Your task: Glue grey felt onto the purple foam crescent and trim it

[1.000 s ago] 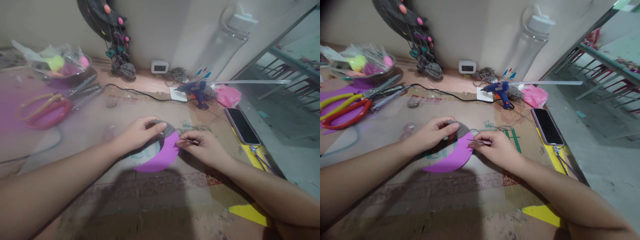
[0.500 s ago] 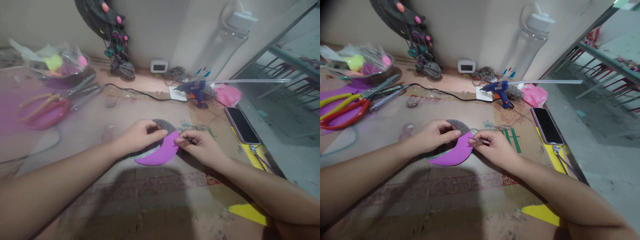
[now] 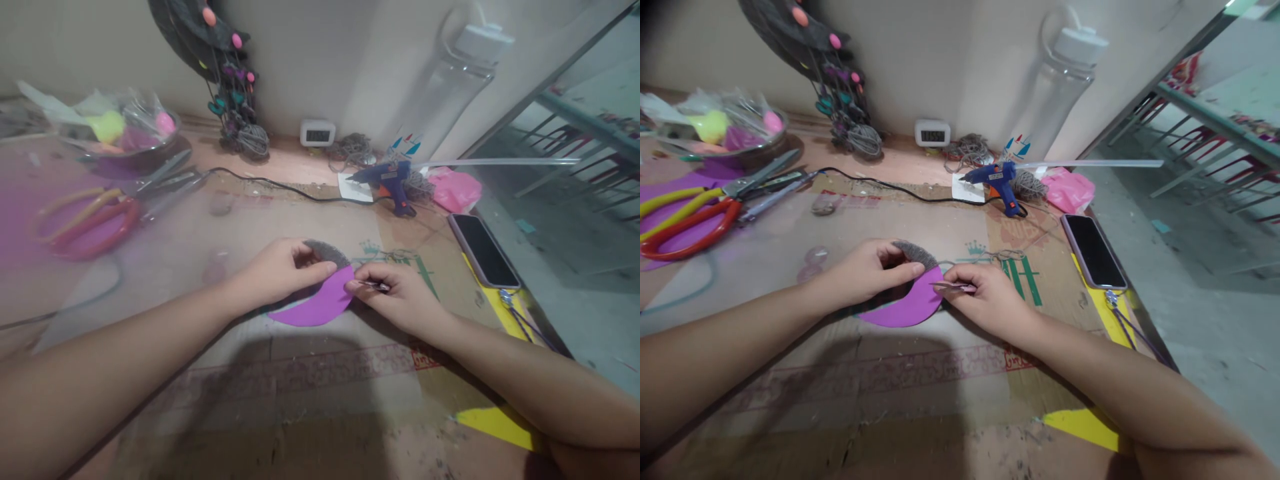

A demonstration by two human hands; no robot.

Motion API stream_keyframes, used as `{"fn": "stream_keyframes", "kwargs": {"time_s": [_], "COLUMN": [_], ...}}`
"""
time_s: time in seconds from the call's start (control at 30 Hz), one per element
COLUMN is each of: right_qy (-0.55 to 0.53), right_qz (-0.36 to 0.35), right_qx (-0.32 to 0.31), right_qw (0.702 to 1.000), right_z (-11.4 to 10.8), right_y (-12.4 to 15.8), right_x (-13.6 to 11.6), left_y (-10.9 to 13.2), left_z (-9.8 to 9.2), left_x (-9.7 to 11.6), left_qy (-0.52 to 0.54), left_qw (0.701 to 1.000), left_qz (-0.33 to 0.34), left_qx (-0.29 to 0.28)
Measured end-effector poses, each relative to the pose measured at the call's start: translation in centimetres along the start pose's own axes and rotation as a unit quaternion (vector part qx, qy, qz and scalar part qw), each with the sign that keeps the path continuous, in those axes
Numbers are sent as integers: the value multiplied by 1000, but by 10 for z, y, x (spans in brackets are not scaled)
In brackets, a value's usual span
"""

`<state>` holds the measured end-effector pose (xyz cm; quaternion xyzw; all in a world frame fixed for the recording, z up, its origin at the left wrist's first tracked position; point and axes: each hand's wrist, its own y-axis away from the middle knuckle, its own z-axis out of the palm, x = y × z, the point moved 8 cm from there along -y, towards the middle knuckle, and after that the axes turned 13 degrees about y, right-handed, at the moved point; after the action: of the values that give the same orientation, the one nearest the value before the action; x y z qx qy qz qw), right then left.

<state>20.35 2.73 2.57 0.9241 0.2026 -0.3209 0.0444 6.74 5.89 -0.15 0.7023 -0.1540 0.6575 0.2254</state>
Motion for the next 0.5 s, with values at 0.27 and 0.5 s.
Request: {"fn": "stream_keyframes", "kwargs": {"time_s": [0.27, 0.5], "right_qy": [-17, -28], "right_qz": [27, 40], "right_qx": [0, 0], "right_qw": [999, 999], "right_z": [-2, -1], "right_y": [-2, -3], "right_x": [2, 5], "left_y": [-2, -1], "left_z": [1, 0], "left_x": [-2, -1], "left_qy": [7, -61], "left_qw": [1000, 998], "left_qz": [-4, -3], "left_qx": [-26, -15]}}
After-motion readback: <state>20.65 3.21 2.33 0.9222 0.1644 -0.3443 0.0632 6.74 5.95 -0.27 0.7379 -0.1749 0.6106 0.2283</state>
